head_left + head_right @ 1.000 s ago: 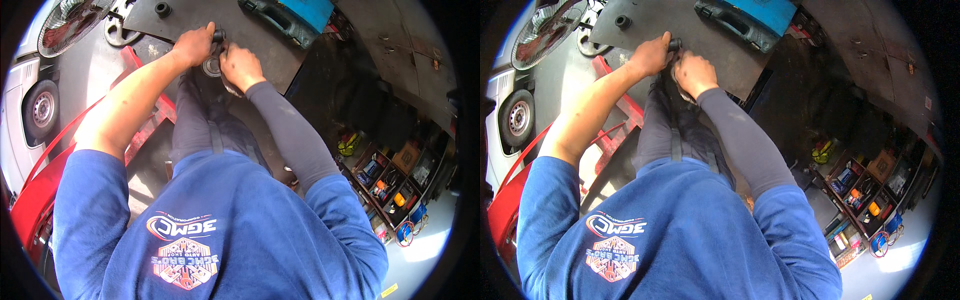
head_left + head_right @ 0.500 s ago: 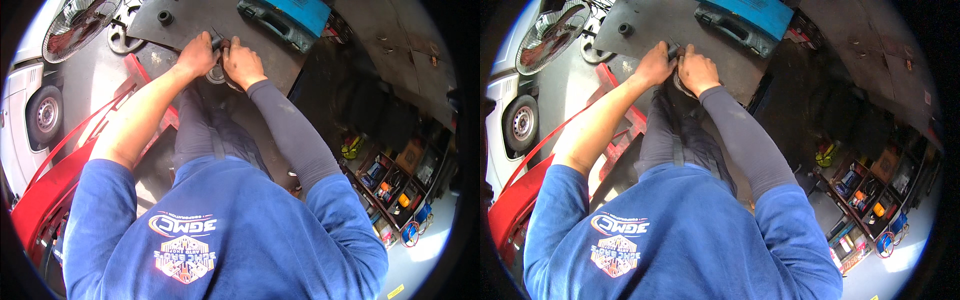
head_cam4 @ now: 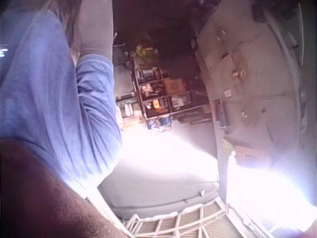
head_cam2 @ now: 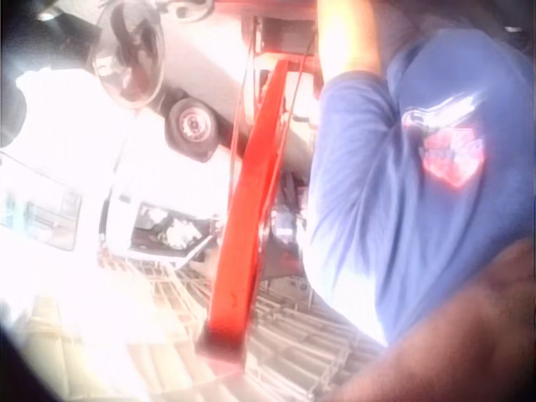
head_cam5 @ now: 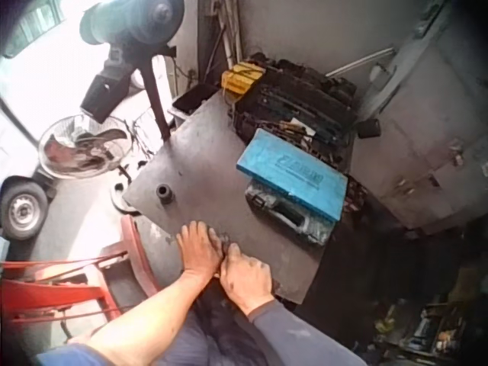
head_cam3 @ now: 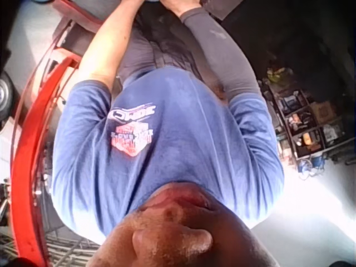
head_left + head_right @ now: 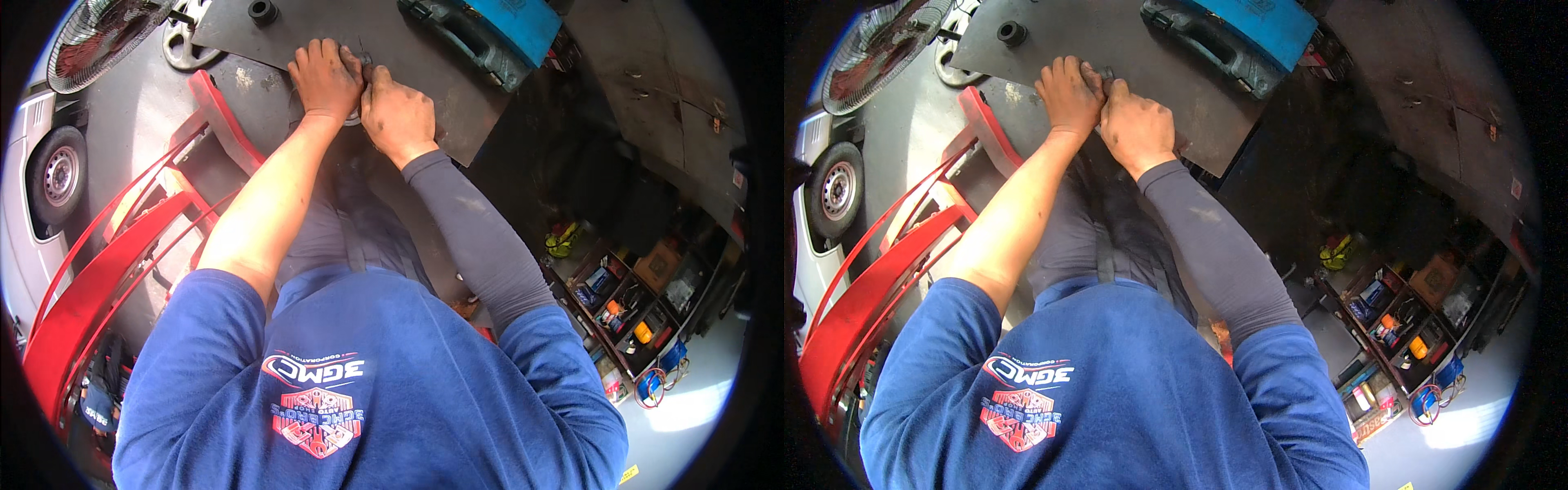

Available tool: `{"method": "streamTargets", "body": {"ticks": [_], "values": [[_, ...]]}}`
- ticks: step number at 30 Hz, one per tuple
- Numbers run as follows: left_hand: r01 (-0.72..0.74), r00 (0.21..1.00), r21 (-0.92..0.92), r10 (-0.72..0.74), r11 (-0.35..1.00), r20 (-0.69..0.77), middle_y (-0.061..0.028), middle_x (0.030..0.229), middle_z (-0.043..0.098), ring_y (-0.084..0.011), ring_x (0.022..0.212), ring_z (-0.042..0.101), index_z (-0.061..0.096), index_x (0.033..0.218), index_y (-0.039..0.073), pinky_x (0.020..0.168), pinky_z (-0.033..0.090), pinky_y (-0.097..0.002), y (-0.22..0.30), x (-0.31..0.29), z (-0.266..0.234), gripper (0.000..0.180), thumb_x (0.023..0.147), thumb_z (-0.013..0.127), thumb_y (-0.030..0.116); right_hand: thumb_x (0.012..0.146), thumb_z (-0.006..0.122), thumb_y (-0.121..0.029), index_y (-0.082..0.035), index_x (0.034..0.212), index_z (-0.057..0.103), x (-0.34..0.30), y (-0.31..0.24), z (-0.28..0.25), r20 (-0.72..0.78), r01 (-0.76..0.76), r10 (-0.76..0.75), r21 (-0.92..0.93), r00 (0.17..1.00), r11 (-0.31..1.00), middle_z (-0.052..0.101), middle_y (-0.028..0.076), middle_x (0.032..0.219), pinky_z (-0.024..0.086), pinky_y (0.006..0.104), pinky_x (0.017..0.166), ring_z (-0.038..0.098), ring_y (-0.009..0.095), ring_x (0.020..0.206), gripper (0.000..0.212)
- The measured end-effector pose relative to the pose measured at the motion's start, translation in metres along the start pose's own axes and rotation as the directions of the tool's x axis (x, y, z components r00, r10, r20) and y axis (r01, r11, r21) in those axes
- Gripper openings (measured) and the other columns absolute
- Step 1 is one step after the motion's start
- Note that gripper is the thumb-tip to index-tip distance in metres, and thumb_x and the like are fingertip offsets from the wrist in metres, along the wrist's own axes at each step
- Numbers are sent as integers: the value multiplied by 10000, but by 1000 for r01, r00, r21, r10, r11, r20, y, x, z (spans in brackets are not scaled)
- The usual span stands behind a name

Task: The person grinds small cylindrical metal parts on a bench grinder and a metal plate, then wipes them with a cloth. The person repeats this process for several parts, occasionally pausing to inspect them.

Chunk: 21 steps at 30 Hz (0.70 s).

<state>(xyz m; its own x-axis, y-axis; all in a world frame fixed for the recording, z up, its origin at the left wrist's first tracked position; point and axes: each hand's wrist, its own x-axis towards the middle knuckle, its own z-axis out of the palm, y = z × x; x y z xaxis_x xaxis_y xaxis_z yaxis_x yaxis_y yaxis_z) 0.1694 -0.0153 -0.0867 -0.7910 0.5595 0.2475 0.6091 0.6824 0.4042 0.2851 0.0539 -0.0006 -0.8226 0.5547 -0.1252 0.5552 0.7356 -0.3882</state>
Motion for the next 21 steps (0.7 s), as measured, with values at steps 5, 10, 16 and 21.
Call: {"method": "streamTargets", "body": {"ticks": [5, 10, 16, 21], "values": [[-60, 998, -57, 59, 997, -19, -126, 1064, 649, -383, 1028, 590, 645, 1025, 67, 907, 435, -537, -4, 6, -1, 159, 963, 677, 209, 1046, 617, -266, -72, 1067, 643, -5, -7, -9, -1, -24, 24, -11, 1000, 1000, 777, 175, 810, 631, 520, 685, 784, 396, 747, 197], [-59, 998, -68, 60, 996, 8, -110, 1008, 675, -358, 994, 612, 642, 984, 80, 881, 445, -521, -3, 10, -6, 158, 926, 701, 215, 1027, 637, -254, -64, 1060, 640, -6, -10, -13, 14, -43, 43, 3, 999, 999, 770, 173, 782, 632, 514, 659, 785, 389, 719, 193], [-184, 968, -181, 210, 966, 137, -97, 926, 673, -350, 941, 623, 614, 1012, 85, 854, 431, -504, -13, 26, -12, 145, 933, 705, 164, 1026, 634, -274, -51, 1075, 634, 6, -6, -10, 109, -66, 66, -4, 992, 998, 770, 203, 795, 636, 532, 685, 788, 409, 748, 228], [-270, 946, -170, 294, 948, 137, -88, 864, 696, -326, 930, 650, 631, 975, 101, 863, 457, -481, -21, 36, -11, 133, 940, 713, 200, 1026, 636, -287, -35, 1074, 635, 35, -4, -8, 158, -77, 76, 2, 985, 997, 769, 247, 819, 640, 545, 733, 787, 450, 789, 256]]}}
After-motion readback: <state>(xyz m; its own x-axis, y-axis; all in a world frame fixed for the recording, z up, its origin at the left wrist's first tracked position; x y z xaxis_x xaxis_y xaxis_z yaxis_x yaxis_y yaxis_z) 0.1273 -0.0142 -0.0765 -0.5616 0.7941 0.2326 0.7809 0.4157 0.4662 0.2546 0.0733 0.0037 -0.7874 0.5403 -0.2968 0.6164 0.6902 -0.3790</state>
